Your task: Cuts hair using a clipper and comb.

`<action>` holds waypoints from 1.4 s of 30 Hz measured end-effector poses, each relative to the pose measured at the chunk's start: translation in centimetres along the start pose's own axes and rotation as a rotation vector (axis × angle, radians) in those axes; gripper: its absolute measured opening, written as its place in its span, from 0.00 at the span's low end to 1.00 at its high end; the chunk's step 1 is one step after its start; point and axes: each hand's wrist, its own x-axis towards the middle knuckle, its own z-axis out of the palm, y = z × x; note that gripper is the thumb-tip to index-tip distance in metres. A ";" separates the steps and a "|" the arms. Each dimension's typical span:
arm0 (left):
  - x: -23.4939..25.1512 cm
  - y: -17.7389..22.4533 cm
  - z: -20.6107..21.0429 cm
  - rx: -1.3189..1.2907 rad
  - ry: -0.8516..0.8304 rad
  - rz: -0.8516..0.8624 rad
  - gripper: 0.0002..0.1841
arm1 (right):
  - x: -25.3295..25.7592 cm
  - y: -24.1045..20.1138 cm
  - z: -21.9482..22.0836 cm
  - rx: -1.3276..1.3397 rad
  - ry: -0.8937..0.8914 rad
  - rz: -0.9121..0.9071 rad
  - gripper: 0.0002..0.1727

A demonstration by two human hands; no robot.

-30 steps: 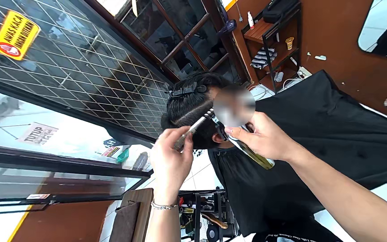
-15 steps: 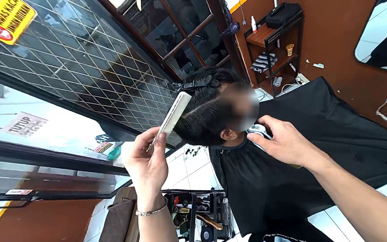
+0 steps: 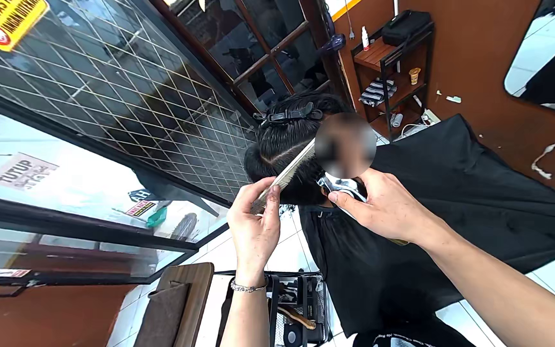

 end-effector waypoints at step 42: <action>-3.0 -0.7 3.9 -0.035 -0.024 0.047 0.10 | 0.2 0.0 -1.7 0.112 -0.044 -0.158 0.19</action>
